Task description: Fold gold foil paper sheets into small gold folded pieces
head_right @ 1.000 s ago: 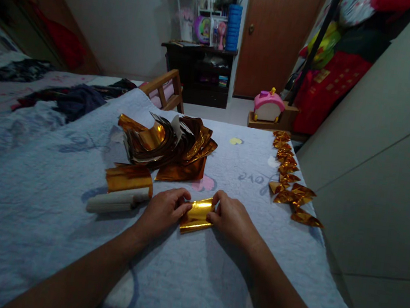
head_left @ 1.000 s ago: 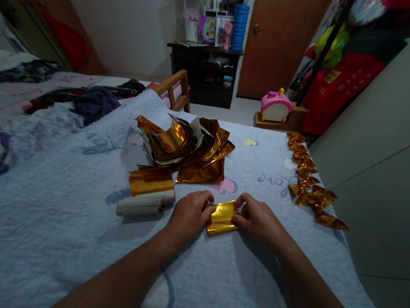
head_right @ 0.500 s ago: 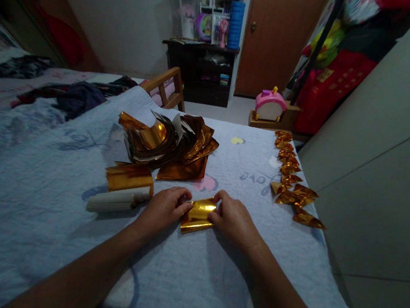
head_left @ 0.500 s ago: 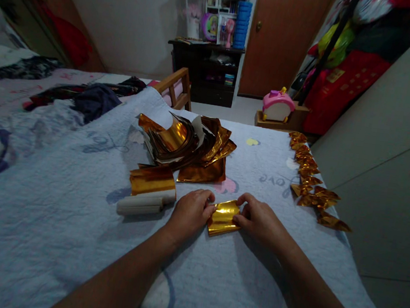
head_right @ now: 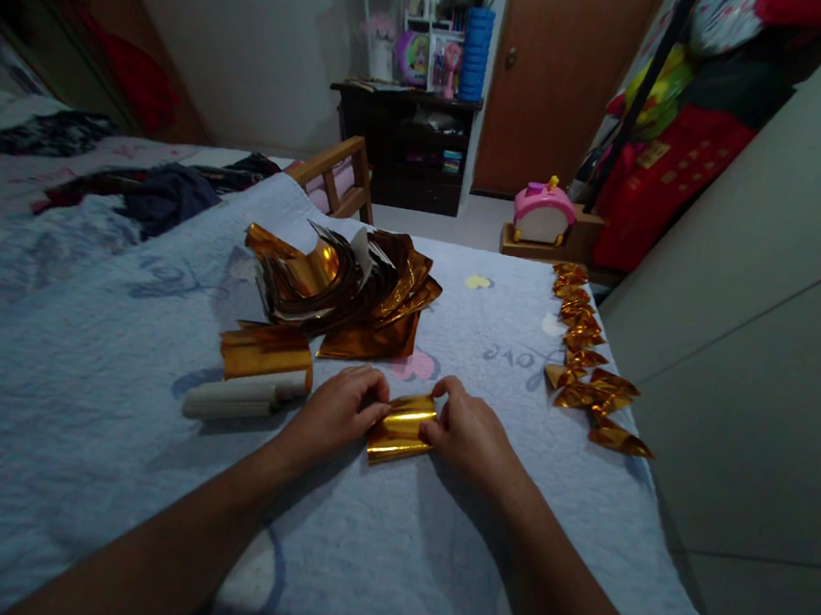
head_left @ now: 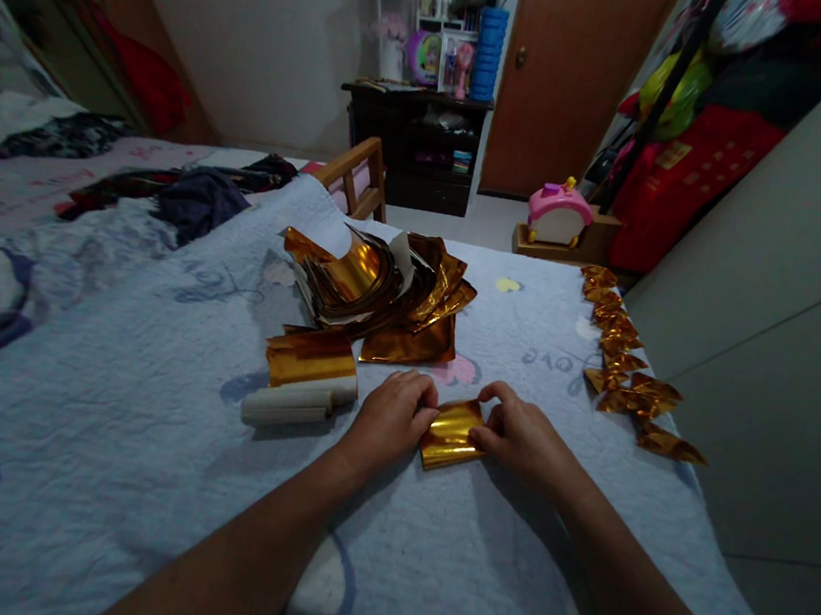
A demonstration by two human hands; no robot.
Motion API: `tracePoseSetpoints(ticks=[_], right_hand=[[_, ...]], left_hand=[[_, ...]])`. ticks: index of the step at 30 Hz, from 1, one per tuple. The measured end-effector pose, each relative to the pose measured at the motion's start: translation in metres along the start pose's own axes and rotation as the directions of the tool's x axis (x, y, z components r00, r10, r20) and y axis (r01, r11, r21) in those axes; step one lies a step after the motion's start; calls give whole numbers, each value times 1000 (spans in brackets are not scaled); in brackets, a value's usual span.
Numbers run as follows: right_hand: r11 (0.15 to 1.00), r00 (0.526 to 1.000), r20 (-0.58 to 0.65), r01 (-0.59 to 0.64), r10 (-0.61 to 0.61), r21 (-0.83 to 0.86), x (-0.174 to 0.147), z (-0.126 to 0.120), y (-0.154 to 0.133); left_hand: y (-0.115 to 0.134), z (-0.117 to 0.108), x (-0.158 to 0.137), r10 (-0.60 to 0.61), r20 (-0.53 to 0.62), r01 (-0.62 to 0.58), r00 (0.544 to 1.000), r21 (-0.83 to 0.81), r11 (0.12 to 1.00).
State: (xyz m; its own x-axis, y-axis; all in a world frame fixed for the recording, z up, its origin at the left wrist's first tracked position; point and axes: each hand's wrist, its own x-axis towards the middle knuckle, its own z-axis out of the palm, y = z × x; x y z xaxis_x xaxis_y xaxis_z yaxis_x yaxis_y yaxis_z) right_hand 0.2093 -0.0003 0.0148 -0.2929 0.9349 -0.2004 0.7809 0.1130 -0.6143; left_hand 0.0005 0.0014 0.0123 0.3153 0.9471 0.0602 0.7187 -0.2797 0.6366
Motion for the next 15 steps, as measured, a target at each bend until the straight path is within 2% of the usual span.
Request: tracePoseSetpoints(ticks=[5, 9, 12, 15], right_hand=[[993, 999, -34, 3, 1, 121, 1, 0, 5], [973, 999, -51, 3, 9, 232, 3, -2, 10], [918, 999, -21, -24, 35, 395, 3, -3, 12], [841, 998, 63, -50, 18, 539, 3, -6, 10]], left_hand=[[1, -3, -1, -18, 58, 27, 998, -171, 985], [1, -4, -2, -9, 37, 20, 999, -320, 947], [1, -3, -2, 6, 28, 6, 1000, -410, 912], [2, -2, -2, -5, 37, 22, 999, -495, 869]])
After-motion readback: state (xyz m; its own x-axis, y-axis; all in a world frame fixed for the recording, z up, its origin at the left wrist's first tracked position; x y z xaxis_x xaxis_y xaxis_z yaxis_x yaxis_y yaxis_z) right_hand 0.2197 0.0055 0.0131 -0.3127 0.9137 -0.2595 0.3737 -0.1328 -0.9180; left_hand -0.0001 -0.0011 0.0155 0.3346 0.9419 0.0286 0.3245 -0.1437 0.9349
